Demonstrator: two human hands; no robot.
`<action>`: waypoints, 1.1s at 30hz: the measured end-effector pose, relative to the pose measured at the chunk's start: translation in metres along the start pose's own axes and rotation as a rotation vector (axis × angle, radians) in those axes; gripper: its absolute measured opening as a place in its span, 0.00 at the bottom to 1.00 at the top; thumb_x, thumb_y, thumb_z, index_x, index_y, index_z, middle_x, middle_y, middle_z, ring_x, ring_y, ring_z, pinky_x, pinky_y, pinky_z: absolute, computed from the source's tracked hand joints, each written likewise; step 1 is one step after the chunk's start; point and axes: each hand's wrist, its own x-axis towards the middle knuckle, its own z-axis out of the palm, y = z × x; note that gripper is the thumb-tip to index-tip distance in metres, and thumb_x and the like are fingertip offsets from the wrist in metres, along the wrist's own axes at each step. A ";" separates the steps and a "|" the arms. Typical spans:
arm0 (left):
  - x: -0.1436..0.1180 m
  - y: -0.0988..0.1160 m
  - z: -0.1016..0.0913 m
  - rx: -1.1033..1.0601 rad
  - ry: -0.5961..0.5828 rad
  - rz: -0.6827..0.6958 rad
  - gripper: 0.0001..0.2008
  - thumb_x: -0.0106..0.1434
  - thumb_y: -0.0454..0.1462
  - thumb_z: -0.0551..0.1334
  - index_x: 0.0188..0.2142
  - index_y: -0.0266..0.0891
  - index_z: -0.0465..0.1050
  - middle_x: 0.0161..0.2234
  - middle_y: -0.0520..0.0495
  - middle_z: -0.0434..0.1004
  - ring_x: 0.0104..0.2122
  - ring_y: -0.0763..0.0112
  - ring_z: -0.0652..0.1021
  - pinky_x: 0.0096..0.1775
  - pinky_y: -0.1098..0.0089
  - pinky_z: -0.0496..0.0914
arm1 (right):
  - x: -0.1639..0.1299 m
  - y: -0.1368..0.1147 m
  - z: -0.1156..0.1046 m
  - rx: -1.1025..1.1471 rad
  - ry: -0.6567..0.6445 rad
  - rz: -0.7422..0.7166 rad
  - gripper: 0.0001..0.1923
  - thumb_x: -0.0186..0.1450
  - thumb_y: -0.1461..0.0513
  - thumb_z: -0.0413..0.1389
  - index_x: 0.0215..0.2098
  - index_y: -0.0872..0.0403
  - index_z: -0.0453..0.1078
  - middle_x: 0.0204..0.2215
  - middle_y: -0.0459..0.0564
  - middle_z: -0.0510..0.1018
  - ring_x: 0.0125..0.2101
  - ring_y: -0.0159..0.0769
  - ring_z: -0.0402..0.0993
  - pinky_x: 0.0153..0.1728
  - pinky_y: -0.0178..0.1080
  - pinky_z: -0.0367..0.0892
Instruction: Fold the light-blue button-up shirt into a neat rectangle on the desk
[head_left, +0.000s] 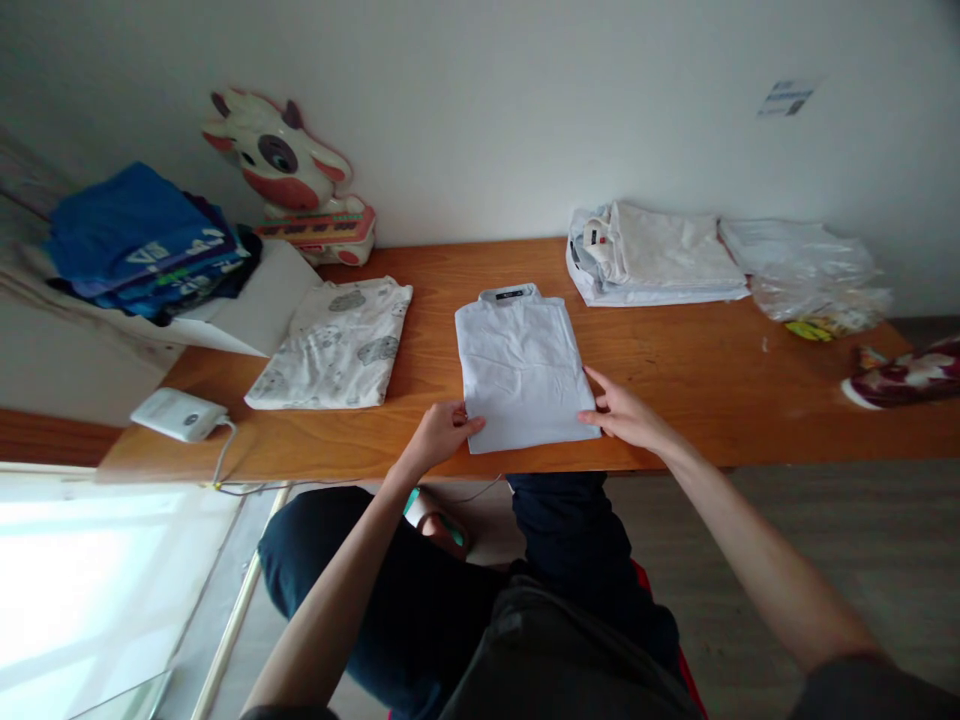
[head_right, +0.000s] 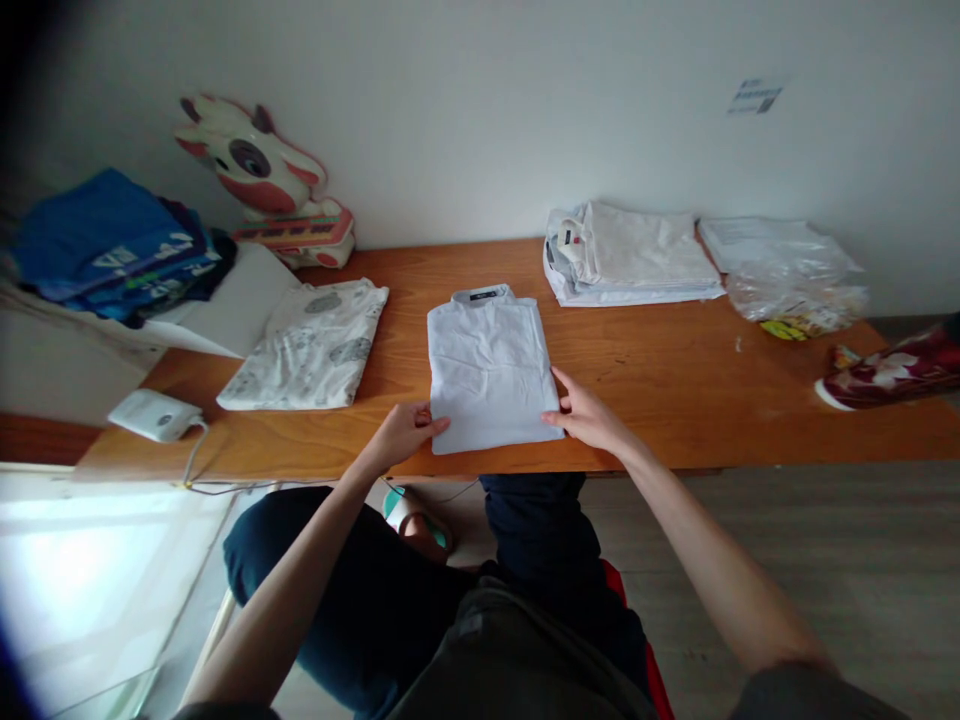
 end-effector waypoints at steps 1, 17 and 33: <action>0.000 0.002 -0.002 -0.025 -0.047 -0.010 0.14 0.63 0.48 0.74 0.38 0.40 0.83 0.36 0.45 0.88 0.35 0.61 0.85 0.32 0.69 0.74 | 0.001 -0.001 -0.002 -0.006 -0.030 -0.005 0.61 0.66 0.55 0.72 0.86 0.44 0.42 0.32 0.46 0.86 0.22 0.37 0.74 0.21 0.36 0.67; 0.012 0.003 0.004 -0.472 -0.144 -0.084 0.37 0.63 0.47 0.79 0.66 0.47 0.66 0.62 0.39 0.80 0.49 0.60 0.85 0.41 0.66 0.82 | 0.021 0.010 0.002 0.034 0.016 -0.290 0.55 0.65 0.58 0.70 0.82 0.30 0.51 0.82 0.39 0.55 0.78 0.54 0.59 0.77 0.62 0.62; 0.105 0.021 -0.017 -0.182 0.316 -0.063 0.37 0.55 0.39 0.80 0.62 0.36 0.75 0.48 0.38 0.87 0.46 0.55 0.86 0.47 0.61 0.80 | 0.127 -0.016 -0.018 0.180 0.119 -0.300 0.53 0.52 0.63 0.72 0.75 0.41 0.67 0.79 0.45 0.65 0.77 0.50 0.60 0.80 0.54 0.54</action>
